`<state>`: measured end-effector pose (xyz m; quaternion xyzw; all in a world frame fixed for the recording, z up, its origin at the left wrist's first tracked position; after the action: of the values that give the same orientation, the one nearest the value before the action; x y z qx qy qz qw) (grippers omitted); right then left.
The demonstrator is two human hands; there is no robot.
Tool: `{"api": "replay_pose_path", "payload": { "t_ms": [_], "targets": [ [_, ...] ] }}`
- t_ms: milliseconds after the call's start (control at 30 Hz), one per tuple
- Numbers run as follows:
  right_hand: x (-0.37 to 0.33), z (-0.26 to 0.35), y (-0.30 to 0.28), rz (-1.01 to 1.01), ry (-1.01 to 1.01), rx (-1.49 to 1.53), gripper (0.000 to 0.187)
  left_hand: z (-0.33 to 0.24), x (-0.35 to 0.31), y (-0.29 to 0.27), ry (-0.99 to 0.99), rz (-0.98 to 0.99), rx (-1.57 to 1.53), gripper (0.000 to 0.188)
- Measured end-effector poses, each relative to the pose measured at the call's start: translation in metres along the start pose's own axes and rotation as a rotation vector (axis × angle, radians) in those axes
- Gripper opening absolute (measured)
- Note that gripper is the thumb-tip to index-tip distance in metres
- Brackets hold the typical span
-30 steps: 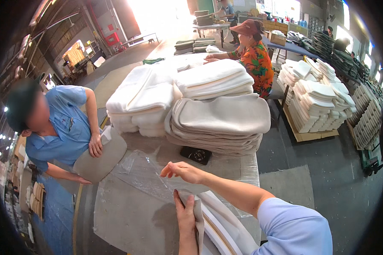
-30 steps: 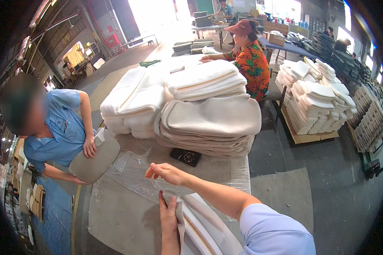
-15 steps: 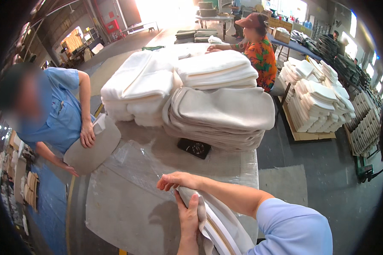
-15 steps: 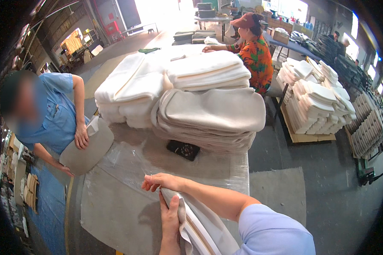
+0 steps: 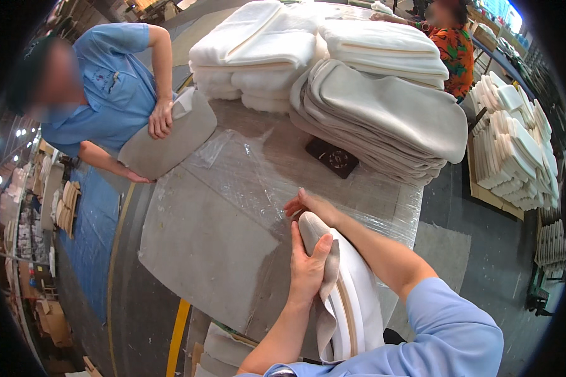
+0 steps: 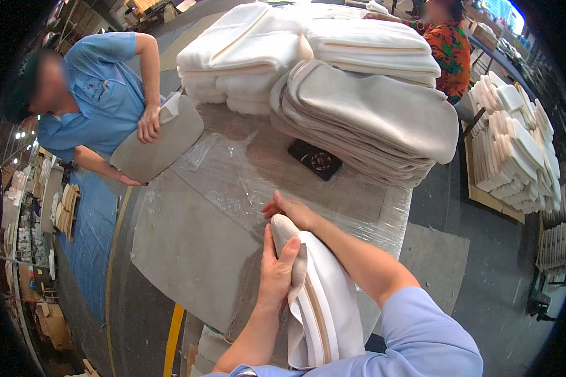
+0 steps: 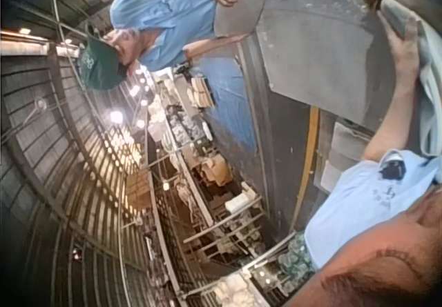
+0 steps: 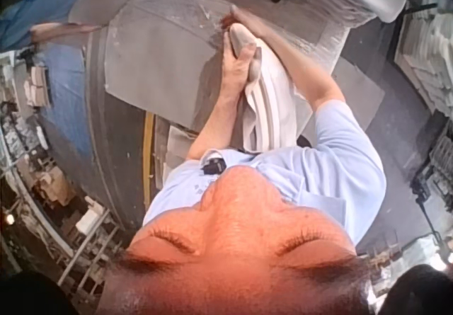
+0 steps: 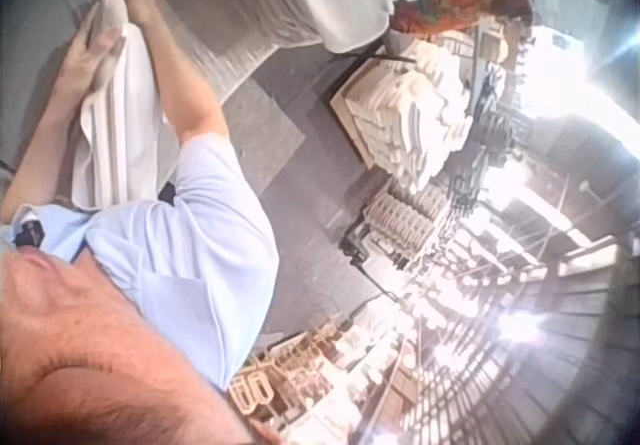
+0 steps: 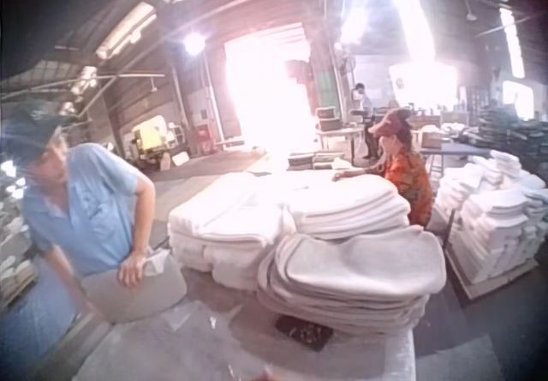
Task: The person folds white cushion covers at a work table in a warehouse. They repeatedly pick up covers, fold them, and place them into a stack. Other workers are visible nearby performing similar tasks.
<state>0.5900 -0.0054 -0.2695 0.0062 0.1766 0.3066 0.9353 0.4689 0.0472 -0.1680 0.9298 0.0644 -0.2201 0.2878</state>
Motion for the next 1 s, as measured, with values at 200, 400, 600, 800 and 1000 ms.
{"api": "replay_pose_path", "payload": {
  "t_ms": [200,400,600,800,1000],
  "targets": [
    [-0.025,0.020,0.022,0.018,-0.115,0.197,0.088,0.009,0.002,-0.012,0.059,0.014,-0.024,0.115],
    [-0.053,0.082,0.020,0.103,-0.362,-0.072,0.065,0.003,-0.004,-0.001,0.046,0.079,-0.097,0.108],
    [-0.071,0.101,0.024,0.178,-0.359,-0.361,0.067,0.010,0.001,-0.003,0.036,0.074,-0.089,0.105],
    [-0.074,0.106,0.026,0.278,-0.398,-0.135,0.073,0.000,-0.004,-0.002,0.153,0.126,-0.087,0.095],
    [-0.035,0.079,-0.014,0.297,-0.338,0.552,0.070,0.010,0.004,-0.034,0.130,-0.032,0.027,0.109]
  ]
}}
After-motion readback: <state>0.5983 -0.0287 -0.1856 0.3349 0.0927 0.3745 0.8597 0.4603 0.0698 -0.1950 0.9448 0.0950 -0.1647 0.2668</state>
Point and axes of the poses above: each hand's wrist, its own x-axis towards the middle knuckle, its own y-axis out of the palm, z = x × y, the point moved 8 cm from there along x, towards the middle knuckle, and after that the axes turned 15 degrees about -x, right-handed, at the moved point
